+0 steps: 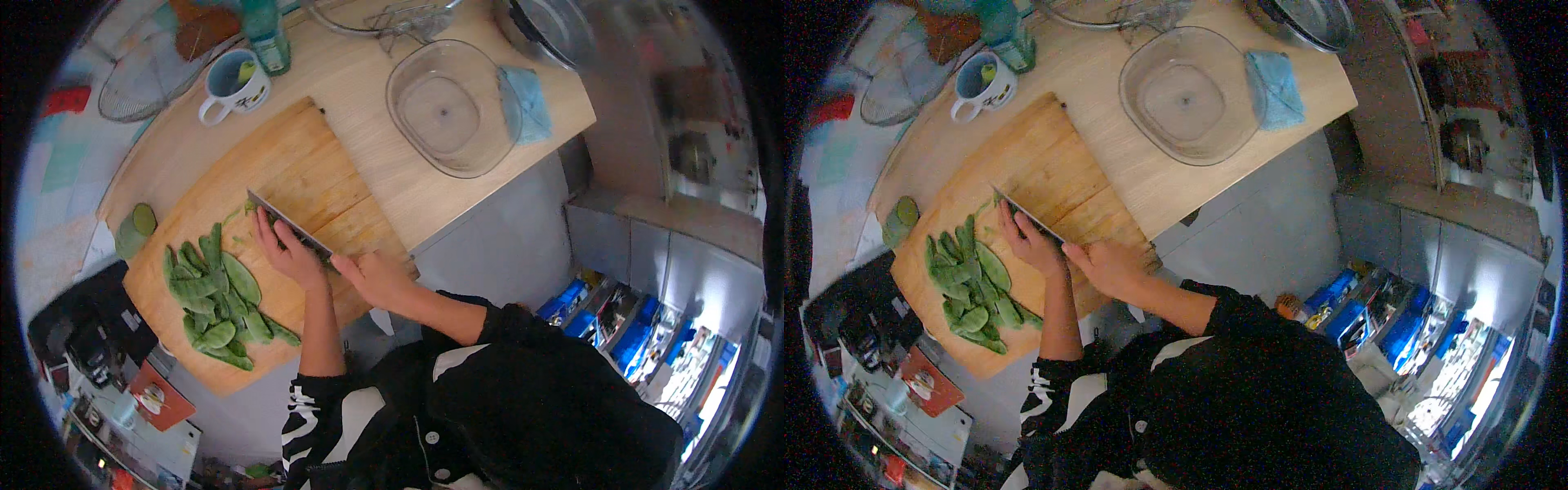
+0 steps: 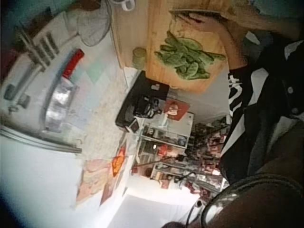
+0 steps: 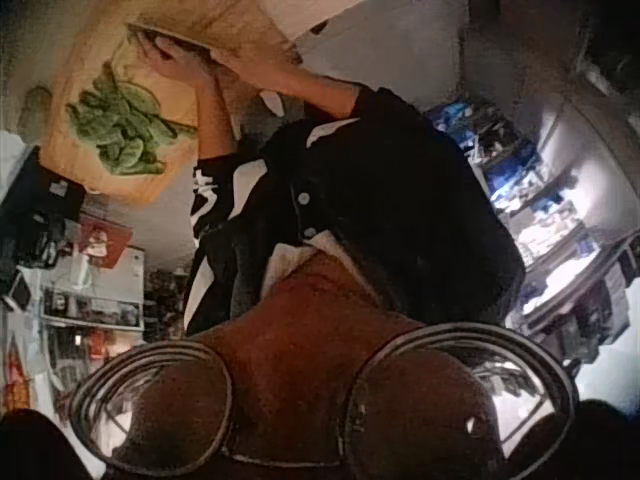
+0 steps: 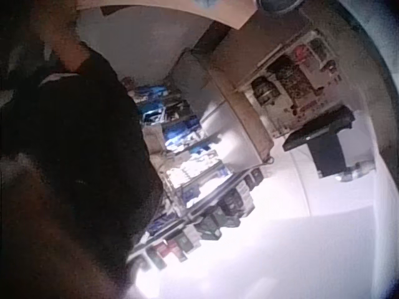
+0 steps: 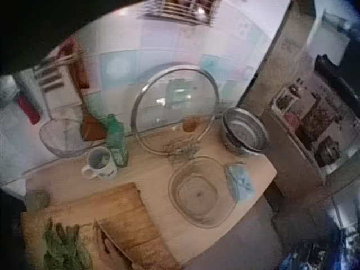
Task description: The person slices snow peas into thin strips on a wooden cutting board using a cleaver. The sliced pieces are periodically gathered and placed into a glass bowl. The person continues chopping the remaining snow peas until the pile is reduced.
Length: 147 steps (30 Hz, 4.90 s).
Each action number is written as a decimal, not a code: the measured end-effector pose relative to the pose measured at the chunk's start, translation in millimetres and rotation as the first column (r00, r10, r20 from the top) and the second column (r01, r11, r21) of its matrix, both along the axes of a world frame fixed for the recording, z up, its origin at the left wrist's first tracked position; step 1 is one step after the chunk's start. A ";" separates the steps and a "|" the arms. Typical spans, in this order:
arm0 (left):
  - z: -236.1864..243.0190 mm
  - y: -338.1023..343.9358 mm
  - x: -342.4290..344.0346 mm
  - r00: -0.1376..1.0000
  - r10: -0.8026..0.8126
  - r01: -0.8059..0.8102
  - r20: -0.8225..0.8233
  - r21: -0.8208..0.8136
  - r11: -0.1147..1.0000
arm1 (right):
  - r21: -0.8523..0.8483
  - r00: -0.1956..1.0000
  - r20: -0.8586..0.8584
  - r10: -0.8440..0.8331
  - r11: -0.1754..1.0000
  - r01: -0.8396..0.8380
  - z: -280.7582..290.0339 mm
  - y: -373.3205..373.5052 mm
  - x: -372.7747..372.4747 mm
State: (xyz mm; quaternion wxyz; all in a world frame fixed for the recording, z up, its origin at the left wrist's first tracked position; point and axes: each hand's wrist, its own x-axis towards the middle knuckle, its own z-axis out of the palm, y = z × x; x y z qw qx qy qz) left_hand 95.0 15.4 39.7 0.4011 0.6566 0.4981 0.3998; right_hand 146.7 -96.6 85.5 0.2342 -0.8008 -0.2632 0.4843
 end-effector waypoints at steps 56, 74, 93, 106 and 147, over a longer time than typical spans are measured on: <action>32.2 -65.7 161.8 0.751 -0.657 0.621 0.074 0.261 0.739 | 0.192 0.459 -0.391 -0.798 0.417 0.888 105.1 -135.3 145.8; -15.2 20.8 -54.1 0.898 -0.406 0.416 -0.170 0.022 0.909 | -0.103 0.693 -0.359 -0.625 0.764 0.636 8.2 -97.2 -18.9; 17.7 118.1 -138.1 0.469 0.053 0.386 -0.882 0.258 0.886 | 0.076 0.876 -0.042 -0.480 0.873 0.482 40.4 -61.1 -39.4; 132.1 102.9 -155.1 0.792 0.066 0.440 0.606 -0.643 0.627 | 0.031 0.829 -0.184 -0.528 0.840 0.541 42.6 -84.0 -17.7; -10.5 54.6 12.9 0.978 -0.198 0.195 0.070 -0.646 0.738 | 0.052 0.924 -0.087 -0.373 0.924 0.378 44.6 -58.9 30.3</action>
